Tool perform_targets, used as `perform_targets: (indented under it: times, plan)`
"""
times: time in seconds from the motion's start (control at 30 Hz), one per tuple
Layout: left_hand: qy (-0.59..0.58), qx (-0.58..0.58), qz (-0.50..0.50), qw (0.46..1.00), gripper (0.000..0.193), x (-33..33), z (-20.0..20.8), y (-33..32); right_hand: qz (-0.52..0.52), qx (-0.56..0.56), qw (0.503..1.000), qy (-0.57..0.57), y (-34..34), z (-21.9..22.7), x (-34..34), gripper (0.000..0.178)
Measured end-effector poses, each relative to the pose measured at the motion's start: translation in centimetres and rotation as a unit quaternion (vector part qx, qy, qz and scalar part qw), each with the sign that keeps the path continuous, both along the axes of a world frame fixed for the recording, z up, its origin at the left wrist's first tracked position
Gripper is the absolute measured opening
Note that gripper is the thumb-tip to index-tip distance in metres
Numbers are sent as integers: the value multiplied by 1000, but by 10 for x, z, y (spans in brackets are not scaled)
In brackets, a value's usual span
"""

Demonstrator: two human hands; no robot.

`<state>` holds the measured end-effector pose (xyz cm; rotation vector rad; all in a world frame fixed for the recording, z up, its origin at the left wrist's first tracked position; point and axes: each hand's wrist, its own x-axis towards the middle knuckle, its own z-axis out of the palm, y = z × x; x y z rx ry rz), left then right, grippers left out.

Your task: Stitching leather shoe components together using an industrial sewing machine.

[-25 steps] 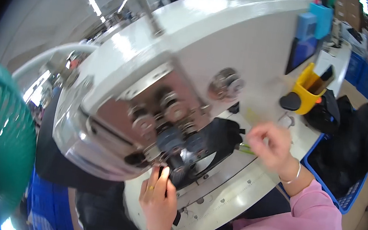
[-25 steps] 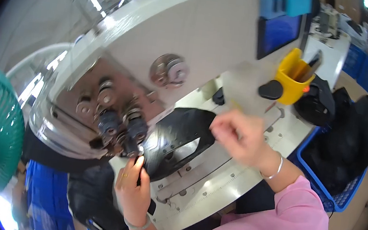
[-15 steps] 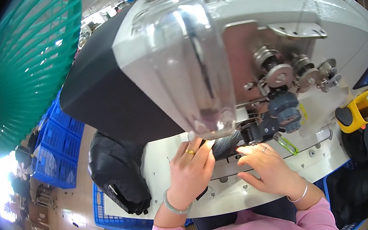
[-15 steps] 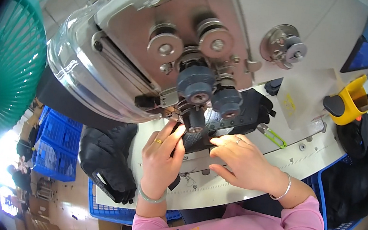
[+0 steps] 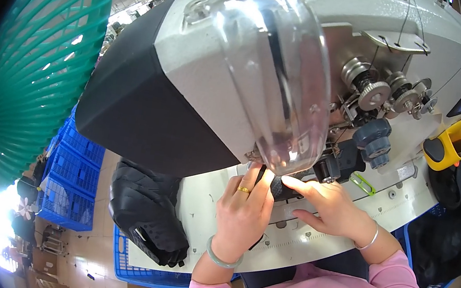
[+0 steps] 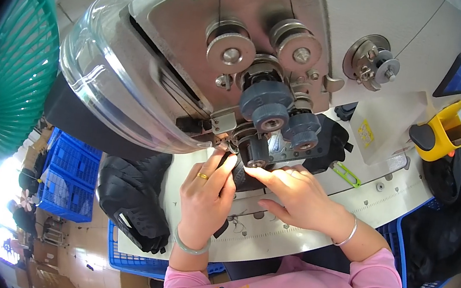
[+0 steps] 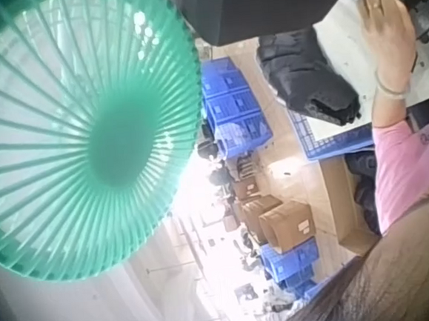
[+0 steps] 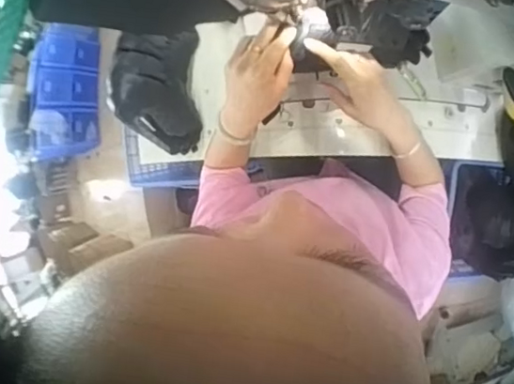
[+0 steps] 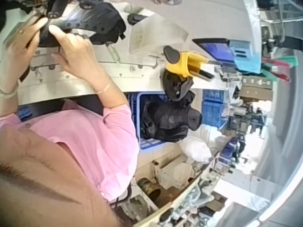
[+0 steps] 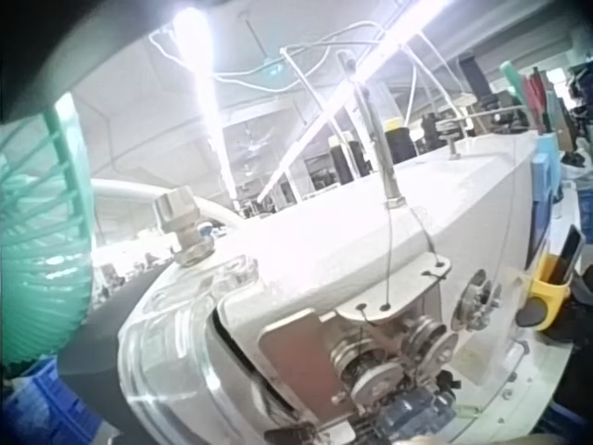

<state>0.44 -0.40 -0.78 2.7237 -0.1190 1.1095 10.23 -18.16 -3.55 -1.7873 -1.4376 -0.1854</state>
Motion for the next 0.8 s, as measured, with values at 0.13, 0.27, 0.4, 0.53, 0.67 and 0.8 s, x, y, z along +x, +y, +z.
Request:
perform_targets:
  times: [0.13, 0.27, 0.4, 0.53, 0.67, 0.8]
  plan:
    - [-4, 26, -2, 1000, 36, 1, 0, 2, -21, -3, 999, -28, 2, -2, 0, 62]
    - [-18, -10, -6, 1000, 30, 2, 1, 1, -75, 28, 993, -83, 9, -5, 2, 47]
    - [-12, -85, -22, 996, 21, 4, 9, 2, -102, 70, 984, -127, 14, -7, 7, 33]
    - [38, -250, -52, 966, 16, 3, 19, 10, -109, 64, 983, -131, 12, -5, 7, 32]
    - [87, -266, -45, 959, 18, -1, 20, 12, -138, 34, 977, -159, 11, 0, 5, 32]
    - [15, -133, -92, 987, 20, 2, 13, 16, -149, 34, 974, -166, 11, 3, 5, 30]
